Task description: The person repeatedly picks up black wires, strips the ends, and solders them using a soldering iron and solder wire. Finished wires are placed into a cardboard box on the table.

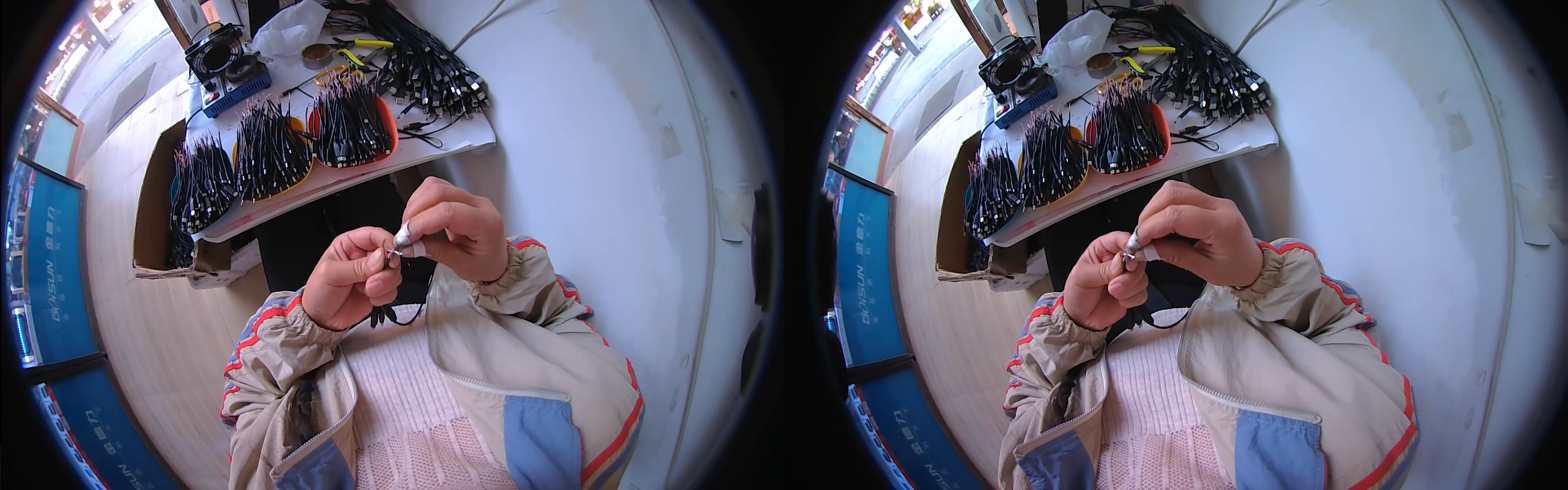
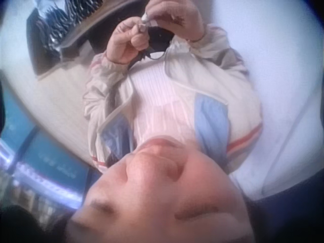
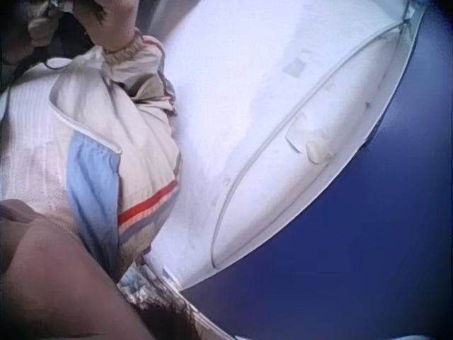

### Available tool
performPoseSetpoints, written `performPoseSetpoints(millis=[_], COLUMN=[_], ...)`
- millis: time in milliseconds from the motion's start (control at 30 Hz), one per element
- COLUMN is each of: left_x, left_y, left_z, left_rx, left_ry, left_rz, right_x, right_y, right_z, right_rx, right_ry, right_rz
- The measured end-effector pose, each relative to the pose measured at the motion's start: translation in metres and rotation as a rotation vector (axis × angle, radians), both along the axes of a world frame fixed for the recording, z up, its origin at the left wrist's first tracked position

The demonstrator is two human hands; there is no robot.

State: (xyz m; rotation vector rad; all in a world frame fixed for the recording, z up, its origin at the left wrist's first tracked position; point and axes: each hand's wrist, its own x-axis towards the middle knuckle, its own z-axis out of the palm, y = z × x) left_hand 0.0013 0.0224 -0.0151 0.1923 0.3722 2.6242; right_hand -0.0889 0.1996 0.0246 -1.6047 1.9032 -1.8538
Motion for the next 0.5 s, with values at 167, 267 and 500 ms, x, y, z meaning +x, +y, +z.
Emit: performPoseSetpoints(millis=[167,267,500], left_x=[-0.003,-0.005,-0.004], left_y=[0.003,0.005,0.000], left_z=[0.008,0.017,0.039], left_rx=[0.087,0.051,-0.410], left_ry=[0.044,0.039,0.284], left_rz=[-0.092,-0.104,0.360], right_x=[-0.004,-0.003,0.013], right_y=[-0.001,-0.001,-0.015], right_z=[0.014,0.022,0.012], right_rx=[-0.035,-0.063,-0.286], right_ry=[0.236,0.290,-0.462], right_rz=[-0.007,-0.011,0.227])
